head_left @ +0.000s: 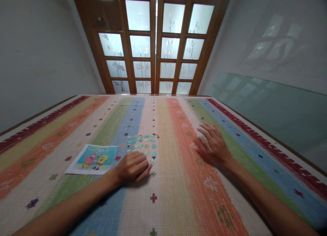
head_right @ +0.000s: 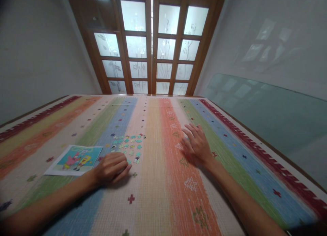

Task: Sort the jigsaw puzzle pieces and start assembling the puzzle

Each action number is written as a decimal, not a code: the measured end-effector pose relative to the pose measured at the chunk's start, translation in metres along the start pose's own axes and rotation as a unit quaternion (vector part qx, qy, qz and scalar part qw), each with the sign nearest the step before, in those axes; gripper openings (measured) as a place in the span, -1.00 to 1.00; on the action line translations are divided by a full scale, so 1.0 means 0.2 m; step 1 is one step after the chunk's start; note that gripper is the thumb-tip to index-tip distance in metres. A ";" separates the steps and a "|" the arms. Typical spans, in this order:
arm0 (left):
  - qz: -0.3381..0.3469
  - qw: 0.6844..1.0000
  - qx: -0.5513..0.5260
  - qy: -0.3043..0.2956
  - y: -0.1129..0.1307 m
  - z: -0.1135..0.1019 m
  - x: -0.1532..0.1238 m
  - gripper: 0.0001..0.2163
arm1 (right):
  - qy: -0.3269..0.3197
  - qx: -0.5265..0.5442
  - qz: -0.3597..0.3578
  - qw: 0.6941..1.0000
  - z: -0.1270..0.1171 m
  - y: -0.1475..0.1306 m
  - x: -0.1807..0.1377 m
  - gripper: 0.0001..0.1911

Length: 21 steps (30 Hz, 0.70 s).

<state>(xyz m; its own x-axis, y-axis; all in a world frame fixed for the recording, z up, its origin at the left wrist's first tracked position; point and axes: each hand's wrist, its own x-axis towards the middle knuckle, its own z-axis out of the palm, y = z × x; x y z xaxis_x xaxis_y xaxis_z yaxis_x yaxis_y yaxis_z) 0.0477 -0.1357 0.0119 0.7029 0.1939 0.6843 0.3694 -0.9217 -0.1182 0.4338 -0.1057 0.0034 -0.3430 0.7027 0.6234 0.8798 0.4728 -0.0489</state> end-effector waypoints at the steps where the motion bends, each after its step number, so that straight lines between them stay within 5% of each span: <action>1: -0.007 1.000 0.013 0.002 -0.04 -0.01 -0.01 -0.70 | 0.003 0.006 -0.005 1.000 0.00 -0.02 0.02 -0.61; 10: -0.240 0.969 0.044 0.033 -0.39 -0.17 -0.09 -0.83 | 0.028 0.072 -0.105 0.991 0.03 -0.28 0.14 -0.75; 21: -0.201 0.972 -0.027 -0.121 -0.34 -0.22 -0.17 -0.86 | 0.060 0.172 -0.140 0.973 0.10 -0.25 0.04 -0.65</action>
<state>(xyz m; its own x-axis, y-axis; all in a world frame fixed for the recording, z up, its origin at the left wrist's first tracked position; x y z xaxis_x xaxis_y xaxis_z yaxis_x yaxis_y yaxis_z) -0.0292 -0.0940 0.0281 0.6332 0.6086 0.4783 0.6158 -0.7704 0.1650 0.3813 -0.1133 -0.0050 -0.4942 0.4639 0.7352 0.5888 0.8008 -0.1096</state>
